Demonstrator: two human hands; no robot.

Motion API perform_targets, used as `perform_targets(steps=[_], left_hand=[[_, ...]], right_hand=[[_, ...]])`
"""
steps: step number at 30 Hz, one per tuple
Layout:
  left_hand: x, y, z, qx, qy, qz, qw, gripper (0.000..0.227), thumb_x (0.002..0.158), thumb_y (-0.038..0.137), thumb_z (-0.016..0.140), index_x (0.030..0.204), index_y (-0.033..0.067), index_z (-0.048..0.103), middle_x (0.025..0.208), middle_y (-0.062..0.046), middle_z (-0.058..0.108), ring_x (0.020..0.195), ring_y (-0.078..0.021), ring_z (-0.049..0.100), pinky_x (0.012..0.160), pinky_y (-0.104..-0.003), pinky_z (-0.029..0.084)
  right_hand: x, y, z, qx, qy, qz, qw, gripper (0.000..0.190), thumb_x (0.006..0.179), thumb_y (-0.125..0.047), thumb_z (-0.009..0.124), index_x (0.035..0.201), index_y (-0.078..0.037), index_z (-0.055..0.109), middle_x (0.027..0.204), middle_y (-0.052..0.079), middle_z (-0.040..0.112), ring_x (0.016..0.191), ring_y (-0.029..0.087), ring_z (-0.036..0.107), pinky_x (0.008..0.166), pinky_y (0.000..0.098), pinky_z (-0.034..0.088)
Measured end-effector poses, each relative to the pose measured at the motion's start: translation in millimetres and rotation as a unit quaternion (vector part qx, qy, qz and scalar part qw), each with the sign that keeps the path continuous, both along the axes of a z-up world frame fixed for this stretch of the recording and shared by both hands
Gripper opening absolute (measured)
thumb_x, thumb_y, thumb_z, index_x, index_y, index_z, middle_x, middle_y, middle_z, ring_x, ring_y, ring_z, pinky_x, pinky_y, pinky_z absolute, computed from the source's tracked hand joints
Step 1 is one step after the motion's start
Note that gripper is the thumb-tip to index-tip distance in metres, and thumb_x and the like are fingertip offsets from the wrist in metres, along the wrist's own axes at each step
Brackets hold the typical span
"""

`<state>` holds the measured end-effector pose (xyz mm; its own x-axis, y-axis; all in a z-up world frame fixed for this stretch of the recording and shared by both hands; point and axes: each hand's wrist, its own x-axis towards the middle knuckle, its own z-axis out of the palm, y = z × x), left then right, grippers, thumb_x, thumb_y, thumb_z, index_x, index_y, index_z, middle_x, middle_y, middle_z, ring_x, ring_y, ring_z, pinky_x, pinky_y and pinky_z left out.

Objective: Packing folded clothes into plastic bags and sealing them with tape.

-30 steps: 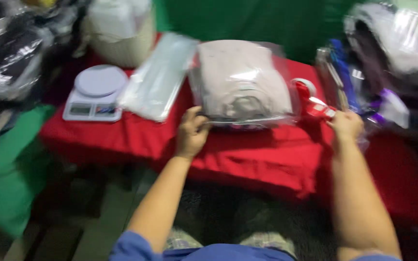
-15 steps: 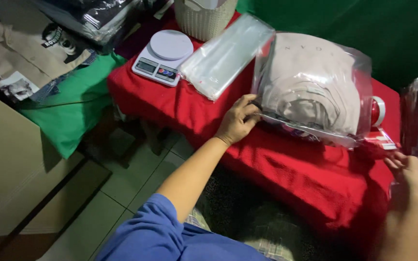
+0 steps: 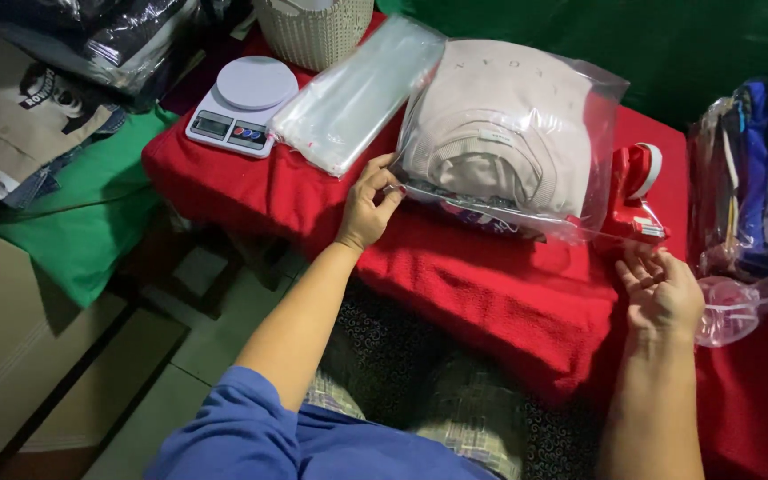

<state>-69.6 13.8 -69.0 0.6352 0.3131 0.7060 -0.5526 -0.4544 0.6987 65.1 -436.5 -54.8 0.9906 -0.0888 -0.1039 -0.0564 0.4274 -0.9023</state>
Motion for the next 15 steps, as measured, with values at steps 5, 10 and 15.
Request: perform_targets(steps=[5,10,15], left_hand=[[-2,-2,4,0.004,0.008,0.008,1.0,0.009,0.083,-0.003,0.063,0.089,0.0019,0.057,0.14,-0.012,0.058,0.12,-0.0299,0.06,0.102,-0.036,0.048],[0,-1,0,0.003,0.003,0.01,1.0,0.009,0.083,-0.003,0.063,0.089,0.0017,0.057,0.14,-0.012,0.058,0.119,-0.0296,0.06,0.102,-0.036,0.047],[1,-1,0,-0.006,0.01,0.002,1.0,0.01,0.084,-0.003,0.065,0.09,0.002,0.059,0.141,-0.012,0.057,0.125,-0.0303,0.058,0.108,-0.036,0.045]], right_hand=[[-4,-3,11,-0.086,-0.027,0.024,0.996,0.016,0.107,-0.025,0.062,0.117,-0.015,0.055,0.118,0.001,0.064,0.115,0.021,0.064,0.105,0.0486,0.058],[3,-15,10,-0.06,-0.014,0.026,0.998,0.014,0.099,-0.017,0.058,0.112,-0.014,0.06,0.118,-0.001,0.066,0.113,0.02,0.066,0.107,0.0428,0.056],[0,-17,-8,0.024,-0.046,0.044,0.998,0.012,0.096,-0.004,0.05,0.091,-0.012,0.056,0.106,0.002,0.066,0.101,0.014,0.064,0.107,0.0358,0.055]])
